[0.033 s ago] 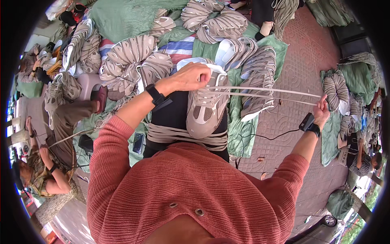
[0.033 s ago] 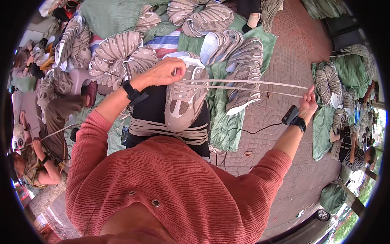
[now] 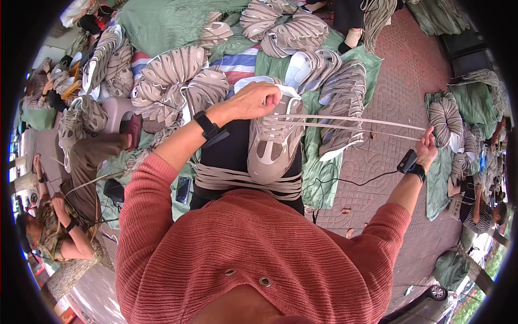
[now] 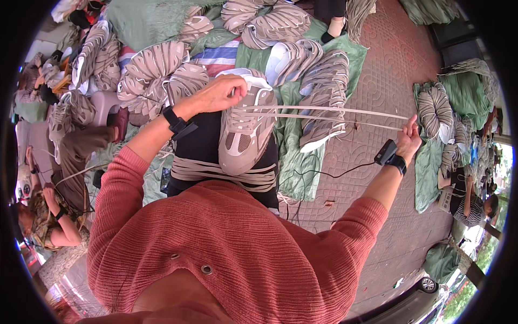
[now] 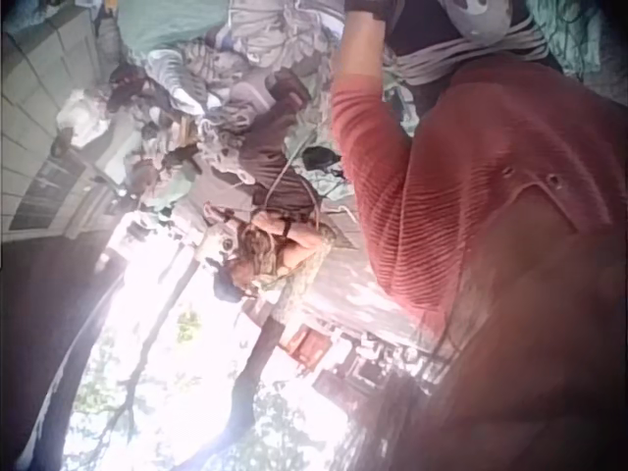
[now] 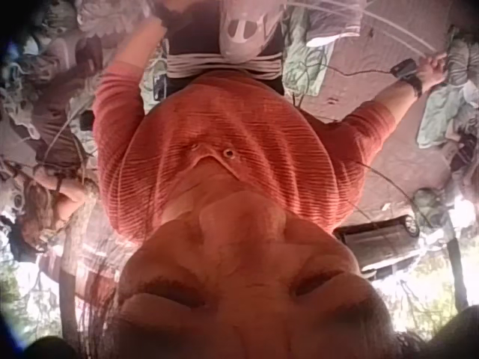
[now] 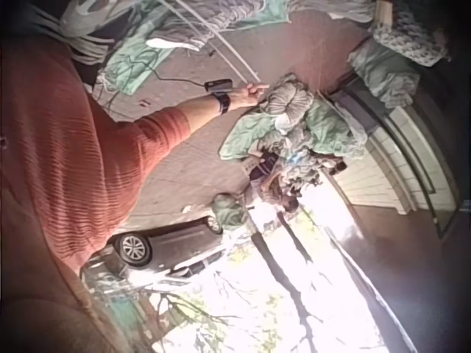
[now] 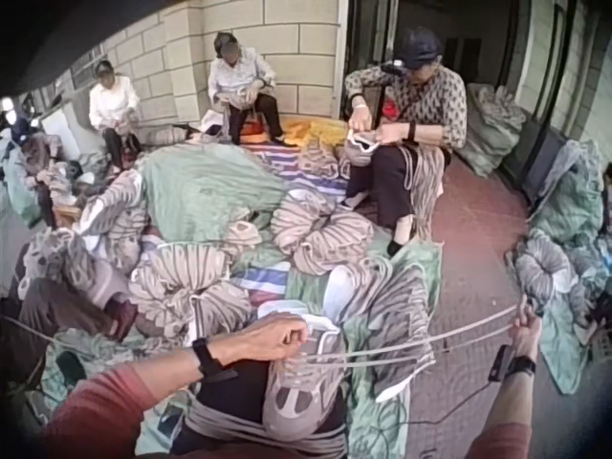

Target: Lacing a new shoe as part of a manufacturing process.

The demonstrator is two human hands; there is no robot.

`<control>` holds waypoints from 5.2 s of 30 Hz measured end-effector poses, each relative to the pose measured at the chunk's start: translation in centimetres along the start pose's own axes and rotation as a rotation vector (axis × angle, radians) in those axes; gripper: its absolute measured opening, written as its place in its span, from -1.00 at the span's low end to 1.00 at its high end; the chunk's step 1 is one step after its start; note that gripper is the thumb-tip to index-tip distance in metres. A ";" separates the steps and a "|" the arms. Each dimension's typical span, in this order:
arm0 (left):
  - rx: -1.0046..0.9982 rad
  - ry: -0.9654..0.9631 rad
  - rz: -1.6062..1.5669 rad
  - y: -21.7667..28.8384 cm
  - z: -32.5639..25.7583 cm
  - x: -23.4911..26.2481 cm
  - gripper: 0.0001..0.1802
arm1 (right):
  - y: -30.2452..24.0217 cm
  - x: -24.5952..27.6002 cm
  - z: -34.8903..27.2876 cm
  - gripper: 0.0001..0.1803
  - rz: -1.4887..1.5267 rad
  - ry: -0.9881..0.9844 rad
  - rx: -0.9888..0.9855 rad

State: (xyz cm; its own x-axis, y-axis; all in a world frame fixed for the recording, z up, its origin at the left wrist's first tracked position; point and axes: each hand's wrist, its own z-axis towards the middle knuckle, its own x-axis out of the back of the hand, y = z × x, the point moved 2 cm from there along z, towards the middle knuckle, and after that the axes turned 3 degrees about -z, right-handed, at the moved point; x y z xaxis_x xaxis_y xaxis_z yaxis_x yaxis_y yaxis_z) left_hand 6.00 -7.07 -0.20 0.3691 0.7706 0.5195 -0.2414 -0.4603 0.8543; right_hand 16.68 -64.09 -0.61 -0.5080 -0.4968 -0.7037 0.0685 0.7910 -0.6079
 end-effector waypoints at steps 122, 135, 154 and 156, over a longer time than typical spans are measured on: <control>0.185 1.264 -0.544 -18.2 -15.2 43.9 -0.76 | 33.3 -6.8 -24.3 -0.76 -1.268 -0.639 0.744; 0.019 0.607 -0.258 10.5 -6.7 21.4 -0.90 | 27.9 -21.3 -25.8 -0.60 -1.071 -1.129 0.618; 0.334 0.753 -1.554 -5.7 -5.8 -2.7 -0.80 | -6.4 8.2 -18.0 -0.84 -0.149 -0.191 0.172; -0.043 0.562 -1.688 -9.2 -8.9 1.8 -0.78 | -6.3 13.7 -17.9 -0.85 -0.068 -0.011 0.162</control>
State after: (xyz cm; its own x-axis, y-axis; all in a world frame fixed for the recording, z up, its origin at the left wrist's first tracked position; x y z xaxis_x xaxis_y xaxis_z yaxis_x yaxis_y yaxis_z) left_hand 0.92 2.47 -7.31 -0.1024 0.3964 -0.9123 0.0147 0.9177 0.3971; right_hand -6.07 -69.51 0.23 -0.5070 -0.5515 -0.6624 0.1724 0.6881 -0.7048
